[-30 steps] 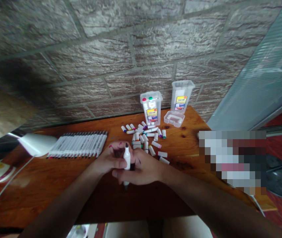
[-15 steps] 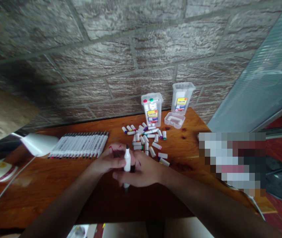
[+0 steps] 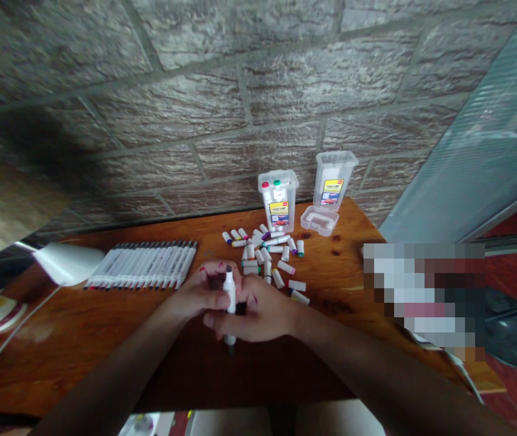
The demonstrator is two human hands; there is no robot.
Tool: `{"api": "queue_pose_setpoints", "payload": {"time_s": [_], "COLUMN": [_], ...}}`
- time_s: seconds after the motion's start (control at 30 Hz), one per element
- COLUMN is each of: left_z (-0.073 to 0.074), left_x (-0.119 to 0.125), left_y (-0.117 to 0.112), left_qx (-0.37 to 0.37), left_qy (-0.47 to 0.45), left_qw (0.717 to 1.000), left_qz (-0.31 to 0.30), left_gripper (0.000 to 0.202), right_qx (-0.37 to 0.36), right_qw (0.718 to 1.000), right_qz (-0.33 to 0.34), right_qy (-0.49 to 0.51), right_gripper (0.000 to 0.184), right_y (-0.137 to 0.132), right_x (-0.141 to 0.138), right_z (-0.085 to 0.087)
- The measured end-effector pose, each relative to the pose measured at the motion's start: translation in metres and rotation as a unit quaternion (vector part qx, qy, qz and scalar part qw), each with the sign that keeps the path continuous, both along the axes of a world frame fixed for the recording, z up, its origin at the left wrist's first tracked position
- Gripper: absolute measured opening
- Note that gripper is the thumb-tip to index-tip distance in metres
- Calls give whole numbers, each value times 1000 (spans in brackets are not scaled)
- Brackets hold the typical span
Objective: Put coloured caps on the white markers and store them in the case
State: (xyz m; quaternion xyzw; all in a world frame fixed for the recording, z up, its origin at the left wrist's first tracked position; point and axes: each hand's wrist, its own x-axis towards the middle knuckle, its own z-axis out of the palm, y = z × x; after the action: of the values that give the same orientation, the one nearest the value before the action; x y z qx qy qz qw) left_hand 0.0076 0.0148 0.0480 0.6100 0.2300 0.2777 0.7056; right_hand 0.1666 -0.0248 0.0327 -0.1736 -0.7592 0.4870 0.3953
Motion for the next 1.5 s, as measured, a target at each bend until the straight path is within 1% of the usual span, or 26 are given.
{"api": "queue_pose_setpoints", "payload": {"time_s": [0.23,0.4,0.57,0.77,0.97,1.03,1.13,1.23,1.3,1.37,1.5], "left_z": [0,-3,0,0,1,0,-2,-2,-2,-2,-2], "left_x": [0,-1,0,0,2,1,-1,-4,-4,-4,-2], "left_y": [0,0,-1,-1,0,0,0,-2,-3,-3,-2], "left_qx": [3,1,-9,-9,-6,-3,0,2,3,3,7], "left_qy": [2,-1,10,8,5,1,11,18,19,18,1], "left_qw": [1000,1000,1000,1000,1000,1000,1000,999,999,999,1000], "left_qz": [4,1,7,0,0,-3,-7,27,50,45,12], "left_gripper": [47,45,49,49,50,48,49,49,48,47,44], "right_qx": [-11,-15,-2,3,10,-2,-45,-91,-102,-93,-52], "right_qw": [1000,1000,1000,1000,1000,1000,999,996,995,996,999], "right_qz": [2,-4,4,-12,-1,-6,-3,13,16,13,-1], "right_qy": [-14,-13,-12,-14,-15,-21,-22,-11,-8,-9,1], "right_gripper": [30,29,27,25,29,30,30,30,28,28,28], "right_y": [-1,-1,0,0,0,0,-2,-4,-4,-4,-2], "right_x": [0,0,0,1,1,1,2,1,1,1,0], "right_z": [-1,-1,1,1,1,1,1,1,2,2,2]}}
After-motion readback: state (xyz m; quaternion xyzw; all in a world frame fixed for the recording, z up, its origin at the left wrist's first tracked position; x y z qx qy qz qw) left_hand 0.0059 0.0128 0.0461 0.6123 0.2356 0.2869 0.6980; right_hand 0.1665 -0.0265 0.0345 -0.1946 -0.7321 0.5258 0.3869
